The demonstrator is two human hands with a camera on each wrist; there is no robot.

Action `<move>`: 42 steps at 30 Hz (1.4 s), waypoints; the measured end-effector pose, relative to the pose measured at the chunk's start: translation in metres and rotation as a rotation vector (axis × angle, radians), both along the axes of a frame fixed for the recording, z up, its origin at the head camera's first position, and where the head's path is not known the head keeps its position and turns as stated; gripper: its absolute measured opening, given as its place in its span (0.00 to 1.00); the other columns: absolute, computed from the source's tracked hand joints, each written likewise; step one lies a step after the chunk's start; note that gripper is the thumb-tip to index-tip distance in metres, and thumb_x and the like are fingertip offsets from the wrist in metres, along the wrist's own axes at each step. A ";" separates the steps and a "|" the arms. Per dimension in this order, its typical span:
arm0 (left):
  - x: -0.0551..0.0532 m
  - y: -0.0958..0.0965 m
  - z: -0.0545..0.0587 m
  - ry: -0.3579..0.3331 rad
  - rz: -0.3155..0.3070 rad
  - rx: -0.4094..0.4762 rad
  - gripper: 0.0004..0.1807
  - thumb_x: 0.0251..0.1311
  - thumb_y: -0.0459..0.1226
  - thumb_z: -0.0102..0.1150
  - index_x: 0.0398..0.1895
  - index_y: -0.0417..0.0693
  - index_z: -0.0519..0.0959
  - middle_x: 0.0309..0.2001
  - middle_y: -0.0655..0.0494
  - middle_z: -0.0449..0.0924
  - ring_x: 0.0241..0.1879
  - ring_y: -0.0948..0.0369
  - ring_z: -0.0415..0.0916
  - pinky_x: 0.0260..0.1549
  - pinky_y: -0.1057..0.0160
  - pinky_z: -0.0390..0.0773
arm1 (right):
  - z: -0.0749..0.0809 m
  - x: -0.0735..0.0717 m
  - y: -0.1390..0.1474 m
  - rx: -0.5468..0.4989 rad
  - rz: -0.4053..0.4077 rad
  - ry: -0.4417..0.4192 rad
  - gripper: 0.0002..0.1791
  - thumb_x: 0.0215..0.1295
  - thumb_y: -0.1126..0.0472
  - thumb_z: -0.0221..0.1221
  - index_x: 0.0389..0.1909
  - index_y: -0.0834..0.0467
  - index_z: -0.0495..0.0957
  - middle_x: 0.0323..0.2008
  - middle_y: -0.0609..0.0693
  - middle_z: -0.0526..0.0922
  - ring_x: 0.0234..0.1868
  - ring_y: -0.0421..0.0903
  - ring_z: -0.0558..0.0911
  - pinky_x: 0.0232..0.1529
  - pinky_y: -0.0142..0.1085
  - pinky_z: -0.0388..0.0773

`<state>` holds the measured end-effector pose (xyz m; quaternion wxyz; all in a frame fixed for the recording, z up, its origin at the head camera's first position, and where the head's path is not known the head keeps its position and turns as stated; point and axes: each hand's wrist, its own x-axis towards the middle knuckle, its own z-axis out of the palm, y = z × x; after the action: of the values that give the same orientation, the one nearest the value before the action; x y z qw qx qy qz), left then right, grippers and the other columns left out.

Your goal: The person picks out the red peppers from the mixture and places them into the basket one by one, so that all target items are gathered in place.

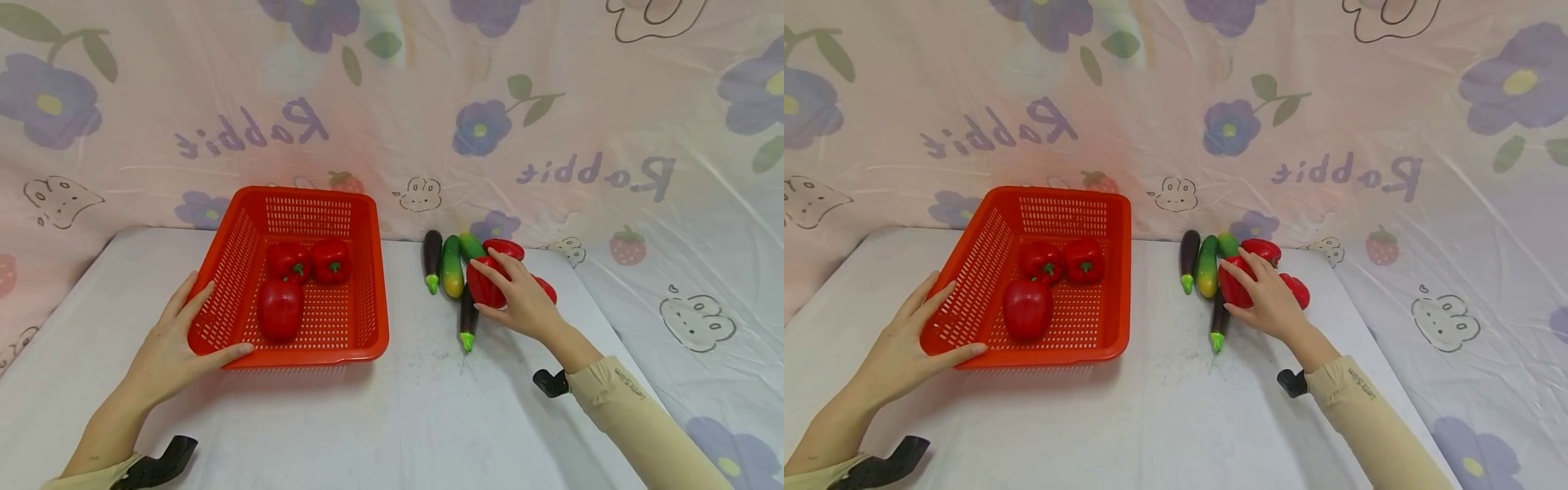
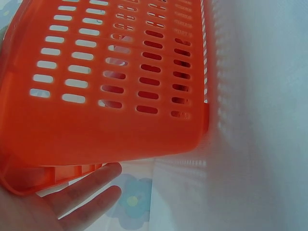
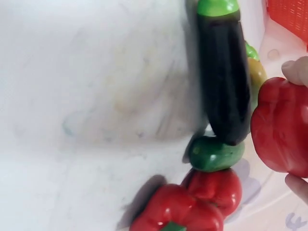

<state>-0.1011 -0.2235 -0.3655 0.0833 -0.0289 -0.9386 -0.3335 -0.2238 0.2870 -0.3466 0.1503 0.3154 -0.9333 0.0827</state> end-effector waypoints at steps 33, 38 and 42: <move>0.001 0.001 0.003 -0.017 0.005 -0.006 0.60 0.45 0.58 0.70 0.76 0.46 0.48 0.78 0.51 0.33 0.65 0.31 0.53 0.46 0.23 0.61 | 0.020 -0.016 -0.064 -0.059 0.130 0.030 0.43 0.50 0.51 0.72 0.68 0.47 0.65 0.69 0.59 0.61 0.67 0.59 0.64 0.53 0.55 0.77; 0.001 0.001 0.003 -0.020 0.002 0.002 0.60 0.45 0.58 0.70 0.76 0.47 0.48 0.78 0.51 0.32 0.66 0.31 0.52 0.47 0.23 0.61 | 0.024 -0.020 -0.076 -0.091 0.154 0.032 0.43 0.49 0.52 0.72 0.68 0.47 0.66 0.69 0.58 0.62 0.67 0.58 0.64 0.51 0.53 0.79; 0.001 0.002 0.003 -0.026 0.009 0.000 0.60 0.45 0.59 0.70 0.76 0.47 0.47 0.78 0.51 0.32 0.67 0.32 0.52 0.48 0.23 0.61 | 0.027 -0.021 -0.085 -0.108 0.180 0.027 0.42 0.50 0.53 0.72 0.68 0.48 0.65 0.69 0.58 0.61 0.65 0.57 0.65 0.49 0.51 0.81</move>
<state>-0.0999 -0.2218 -0.3621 0.0727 -0.0205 -0.9397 -0.3335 -0.2452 0.2016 -0.3193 0.1718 0.3906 -0.8932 0.1416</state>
